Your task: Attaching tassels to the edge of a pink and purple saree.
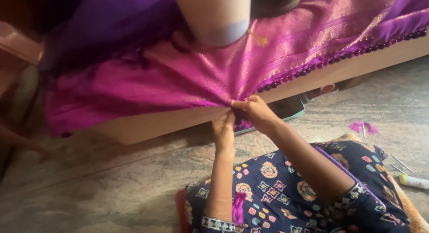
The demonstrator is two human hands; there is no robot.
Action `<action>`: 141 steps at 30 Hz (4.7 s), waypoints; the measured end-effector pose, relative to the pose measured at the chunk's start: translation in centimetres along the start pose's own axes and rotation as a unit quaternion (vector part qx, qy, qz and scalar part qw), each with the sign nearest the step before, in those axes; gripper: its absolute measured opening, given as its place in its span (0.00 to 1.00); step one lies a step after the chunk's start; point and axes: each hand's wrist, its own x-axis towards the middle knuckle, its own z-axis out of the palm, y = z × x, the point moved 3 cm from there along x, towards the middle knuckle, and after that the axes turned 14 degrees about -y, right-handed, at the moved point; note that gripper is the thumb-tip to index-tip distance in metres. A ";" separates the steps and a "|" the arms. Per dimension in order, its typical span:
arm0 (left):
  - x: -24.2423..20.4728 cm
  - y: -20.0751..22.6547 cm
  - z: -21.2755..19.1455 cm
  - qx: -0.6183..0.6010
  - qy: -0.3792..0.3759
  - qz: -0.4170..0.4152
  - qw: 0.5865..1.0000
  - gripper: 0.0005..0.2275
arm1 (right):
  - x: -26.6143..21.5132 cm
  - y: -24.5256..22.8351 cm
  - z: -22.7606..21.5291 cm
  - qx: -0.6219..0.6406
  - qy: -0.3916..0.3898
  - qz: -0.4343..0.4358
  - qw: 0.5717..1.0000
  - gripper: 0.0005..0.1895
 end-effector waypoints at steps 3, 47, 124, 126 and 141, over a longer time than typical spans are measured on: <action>0.0 -0.1 -0.3 0.058 -0.009 0.012 0.998 0.12 | -0.5 -0.3 0.9 -0.037 0.007 -0.015 0.999 0.09; -3.1 7.8 2.7 0.639 0.105 0.139 0.749 0.09 | -2.7 0.8 3.5 -0.135 0.089 -0.098 0.982 0.10; 1.7 5.3 -1.0 0.098 -0.102 -0.062 0.988 0.09 | -5.1 -8.1 -2.1 -0.266 -0.236 0.168 0.920 0.19; 1.7 4.7 -1.1 0.071 -0.104 -0.066 0.990 0.09 | -5.3 -7.7 -2.8 -0.290 -0.249 0.161 0.910 0.19; 0.3 4.1 0.7 0.116 -0.099 -0.026 0.988 0.12 | -15.2 11.1 -8.3 -0.582 -0.265 0.318 0.700 0.15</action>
